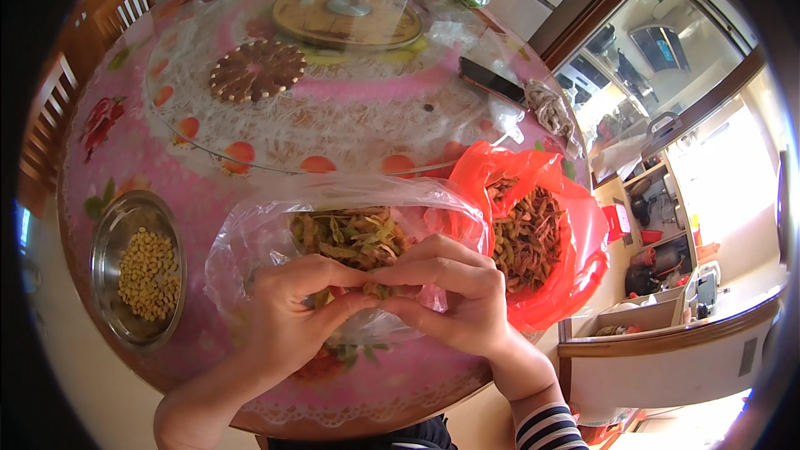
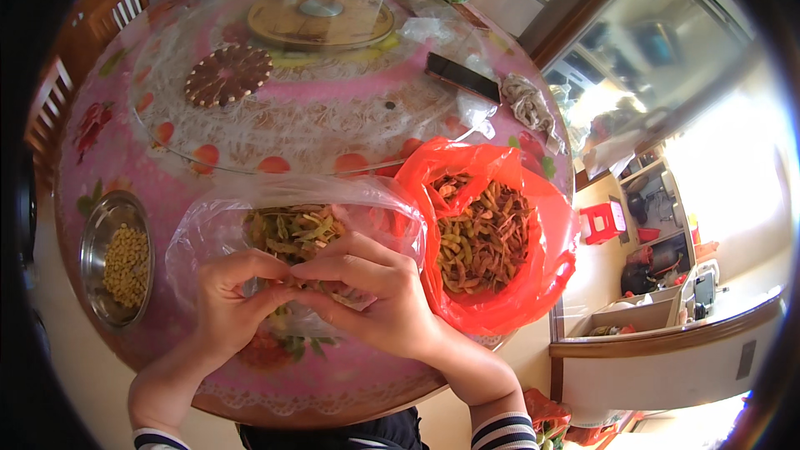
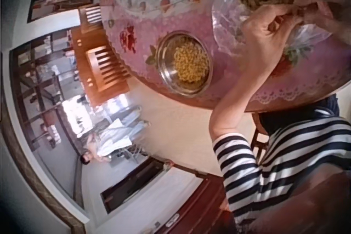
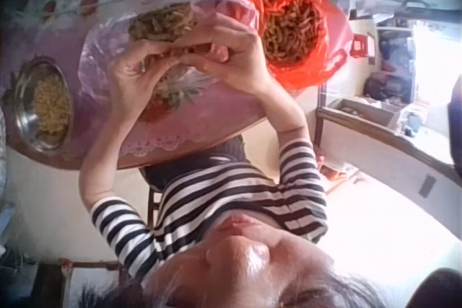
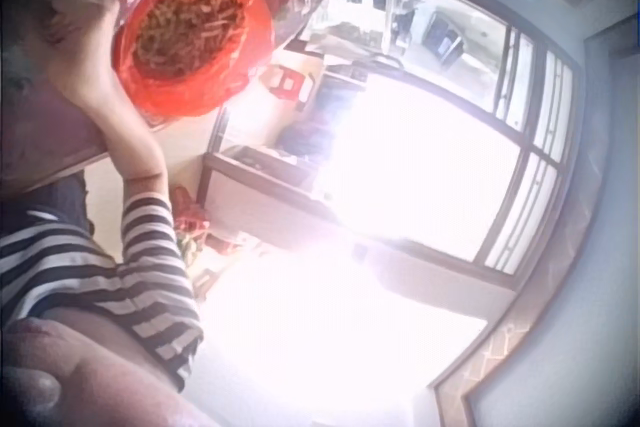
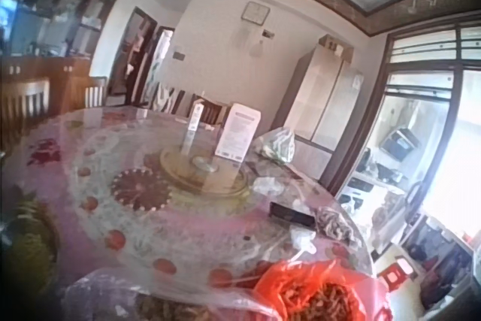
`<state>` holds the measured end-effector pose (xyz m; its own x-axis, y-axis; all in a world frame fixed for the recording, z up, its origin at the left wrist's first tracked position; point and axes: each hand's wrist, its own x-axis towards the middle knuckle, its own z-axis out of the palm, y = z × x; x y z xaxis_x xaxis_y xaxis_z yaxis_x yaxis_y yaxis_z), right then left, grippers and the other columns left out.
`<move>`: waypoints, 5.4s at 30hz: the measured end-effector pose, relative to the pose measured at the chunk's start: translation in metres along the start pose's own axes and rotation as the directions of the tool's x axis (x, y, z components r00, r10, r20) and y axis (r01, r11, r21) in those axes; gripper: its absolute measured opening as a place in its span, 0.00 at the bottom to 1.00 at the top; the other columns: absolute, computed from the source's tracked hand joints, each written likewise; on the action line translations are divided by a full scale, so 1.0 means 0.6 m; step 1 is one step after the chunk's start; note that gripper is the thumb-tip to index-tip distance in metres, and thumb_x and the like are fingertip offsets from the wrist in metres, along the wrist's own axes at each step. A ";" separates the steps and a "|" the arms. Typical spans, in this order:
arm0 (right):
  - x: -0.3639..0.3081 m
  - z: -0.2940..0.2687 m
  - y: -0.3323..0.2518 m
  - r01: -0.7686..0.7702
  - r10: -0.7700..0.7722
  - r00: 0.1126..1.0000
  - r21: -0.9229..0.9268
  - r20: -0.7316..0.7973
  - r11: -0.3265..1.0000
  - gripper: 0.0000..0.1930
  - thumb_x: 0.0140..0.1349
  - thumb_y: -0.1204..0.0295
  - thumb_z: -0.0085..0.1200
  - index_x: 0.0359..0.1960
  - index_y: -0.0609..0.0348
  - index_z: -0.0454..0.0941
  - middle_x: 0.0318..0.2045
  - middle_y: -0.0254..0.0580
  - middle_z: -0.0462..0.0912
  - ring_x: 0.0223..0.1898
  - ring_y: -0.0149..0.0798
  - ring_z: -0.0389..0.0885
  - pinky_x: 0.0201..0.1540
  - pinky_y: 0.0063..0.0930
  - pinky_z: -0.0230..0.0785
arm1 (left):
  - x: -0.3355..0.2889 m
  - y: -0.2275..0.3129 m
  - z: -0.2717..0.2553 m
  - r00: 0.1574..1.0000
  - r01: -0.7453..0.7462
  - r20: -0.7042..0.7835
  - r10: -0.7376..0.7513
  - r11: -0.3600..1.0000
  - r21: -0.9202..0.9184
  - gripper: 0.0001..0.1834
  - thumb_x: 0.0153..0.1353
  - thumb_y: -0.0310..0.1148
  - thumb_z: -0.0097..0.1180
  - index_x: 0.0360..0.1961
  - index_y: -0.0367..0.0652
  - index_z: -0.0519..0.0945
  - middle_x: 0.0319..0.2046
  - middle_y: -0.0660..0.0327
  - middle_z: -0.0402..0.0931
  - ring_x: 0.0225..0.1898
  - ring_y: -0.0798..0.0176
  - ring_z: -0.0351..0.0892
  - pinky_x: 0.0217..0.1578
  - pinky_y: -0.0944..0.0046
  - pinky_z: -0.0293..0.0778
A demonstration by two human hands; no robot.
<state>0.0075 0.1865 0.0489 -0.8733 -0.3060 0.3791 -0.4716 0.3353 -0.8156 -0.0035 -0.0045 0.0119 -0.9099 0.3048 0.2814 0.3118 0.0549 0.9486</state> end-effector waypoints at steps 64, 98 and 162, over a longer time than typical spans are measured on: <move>-0.013 0.046 0.055 0.251 -0.273 0.940 -0.127 -0.203 0.959 0.09 0.48 0.82 0.60 0.33 0.61 0.77 0.23 0.40 0.76 0.22 0.41 0.77 0.24 0.32 0.70 | 0.000 -0.014 0.015 0.938 0.316 -0.005 -0.346 0.863 -0.394 0.06 0.53 0.19 0.62 0.32 0.30 0.79 0.26 0.55 0.81 0.28 0.70 0.80 0.24 0.73 0.74; -0.017 0.055 0.054 0.161 -0.167 0.959 -0.044 -0.227 0.986 0.09 0.49 0.81 0.60 0.33 0.61 0.76 0.27 0.40 0.77 0.25 0.41 0.78 0.26 0.31 0.72 | -0.006 -0.040 0.007 0.873 0.429 0.201 -0.444 0.507 -0.747 0.08 0.55 0.19 0.59 0.37 0.34 0.78 0.35 0.52 0.80 0.36 0.61 0.82 0.40 0.62 0.82; -0.070 -0.219 0.061 -0.508 0.133 0.843 -0.691 -0.521 0.514 0.07 0.49 0.76 0.57 0.32 0.58 0.80 0.29 0.45 0.81 0.36 0.47 0.79 0.42 0.39 0.70 | 0.008 -0.009 -0.006 0.898 0.362 0.108 -0.427 0.575 -0.734 0.16 0.45 0.14 0.34 0.31 0.38 0.74 0.30 0.58 0.73 0.21 0.73 0.62 0.22 0.73 0.57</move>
<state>0.0108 0.3289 0.0604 -0.8629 0.2508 0.4388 0.1168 0.9437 -0.3096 -0.0106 -0.0066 0.0084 -0.9204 0.3529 -0.1685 -0.3511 -0.5559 0.7535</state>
